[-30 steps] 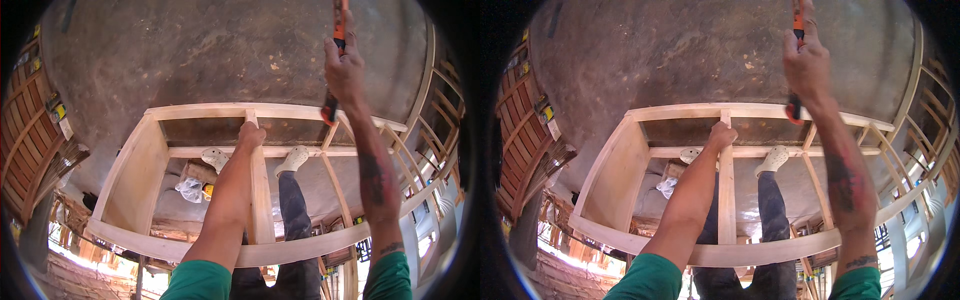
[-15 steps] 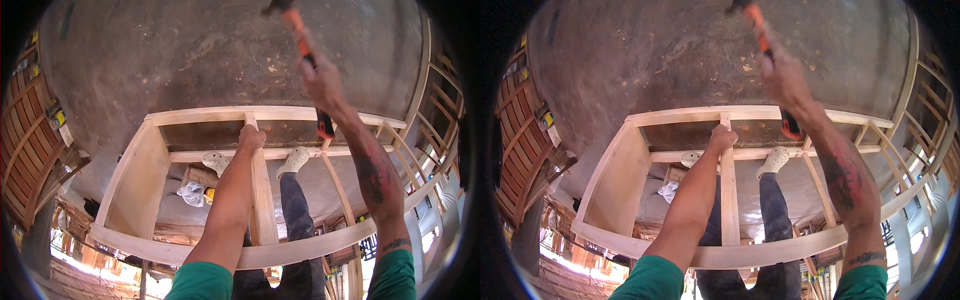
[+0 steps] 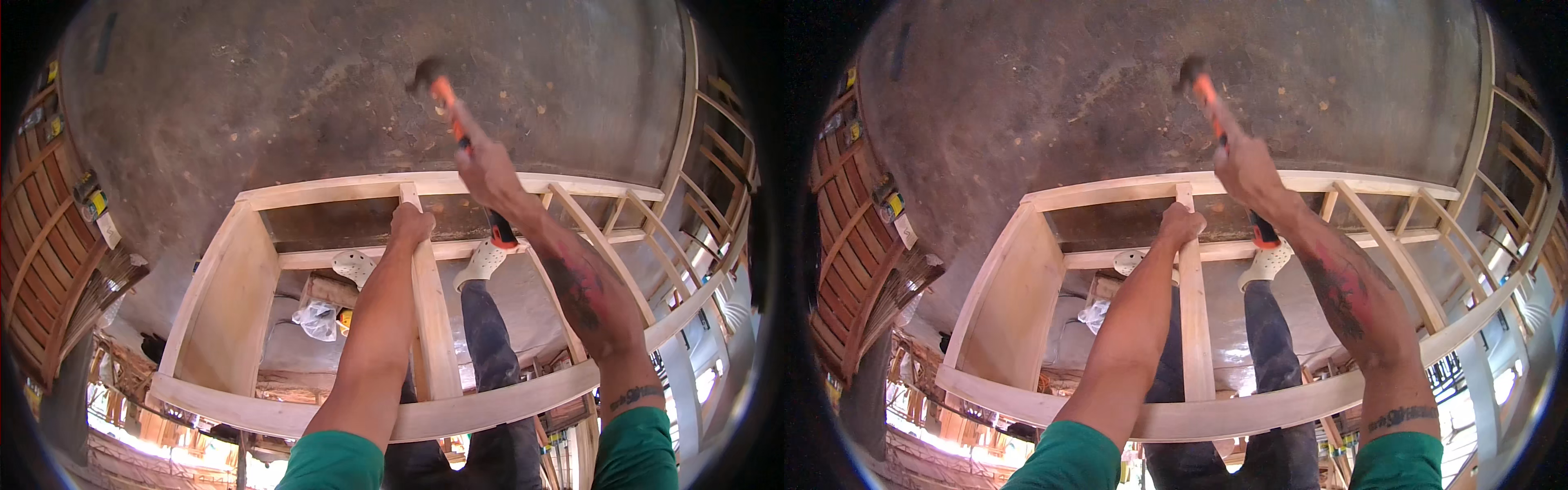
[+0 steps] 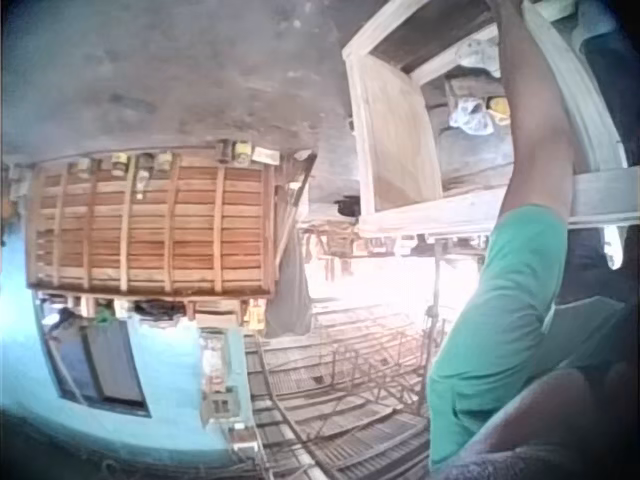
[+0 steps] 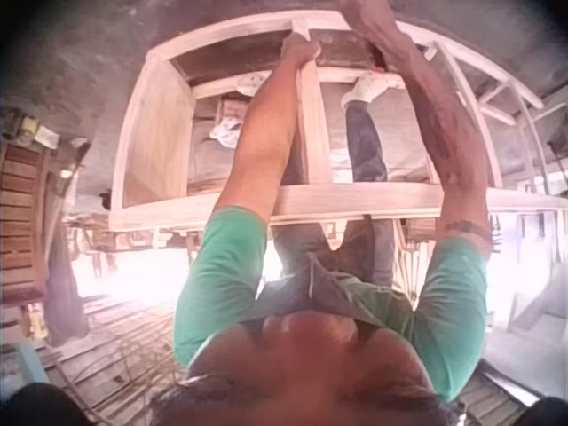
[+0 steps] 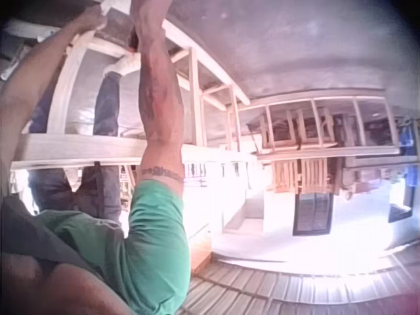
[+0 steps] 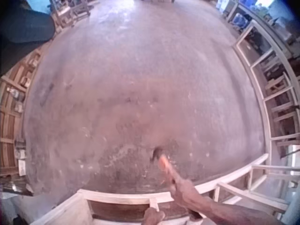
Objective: Hammering nails into a wooden furniture frame to secure panels and joints.
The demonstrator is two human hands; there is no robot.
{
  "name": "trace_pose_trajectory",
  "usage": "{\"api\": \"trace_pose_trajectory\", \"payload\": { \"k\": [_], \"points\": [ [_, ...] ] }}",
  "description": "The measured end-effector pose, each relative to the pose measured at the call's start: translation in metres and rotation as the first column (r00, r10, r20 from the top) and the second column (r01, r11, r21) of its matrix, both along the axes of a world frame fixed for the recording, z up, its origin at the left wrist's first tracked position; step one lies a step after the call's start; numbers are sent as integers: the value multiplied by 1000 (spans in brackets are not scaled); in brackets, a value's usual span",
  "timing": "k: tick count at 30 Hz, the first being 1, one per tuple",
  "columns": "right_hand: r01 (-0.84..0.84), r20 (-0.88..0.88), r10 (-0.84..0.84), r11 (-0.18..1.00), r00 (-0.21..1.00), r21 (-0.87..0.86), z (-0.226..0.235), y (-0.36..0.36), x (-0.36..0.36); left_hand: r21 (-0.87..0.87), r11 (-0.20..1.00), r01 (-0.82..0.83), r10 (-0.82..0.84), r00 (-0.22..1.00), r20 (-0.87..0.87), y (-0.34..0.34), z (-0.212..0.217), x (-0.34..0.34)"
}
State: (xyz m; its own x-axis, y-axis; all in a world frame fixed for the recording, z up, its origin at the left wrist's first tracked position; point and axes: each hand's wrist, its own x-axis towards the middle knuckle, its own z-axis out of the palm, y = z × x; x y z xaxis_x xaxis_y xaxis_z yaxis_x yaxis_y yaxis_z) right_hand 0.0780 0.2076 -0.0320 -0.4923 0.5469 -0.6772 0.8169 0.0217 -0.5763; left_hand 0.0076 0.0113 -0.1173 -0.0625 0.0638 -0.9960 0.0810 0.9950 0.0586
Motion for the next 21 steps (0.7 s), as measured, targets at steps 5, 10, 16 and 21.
{"api": "trace_pose_trajectory", "payload": {
  "k": [5,10,16,21],
  "points": [
    [165,-44,-158,956,986,242,14,-13,-7,-29,1000,2,-2,1000,2,1,3,-1],
    [-305,147,396,853,906,-423,-11,-60,28,12,999,36,-35,996,-78,6,8,1],
    [17,-31,-18,999,999,-49,-9,-27,8,11,1000,4,-3,1000,-30,-4,-2,1],
    [19,171,6,990,985,-142,7,-44,21,-50,998,39,-40,999,-20,-3,-4,2]
  ]
}}
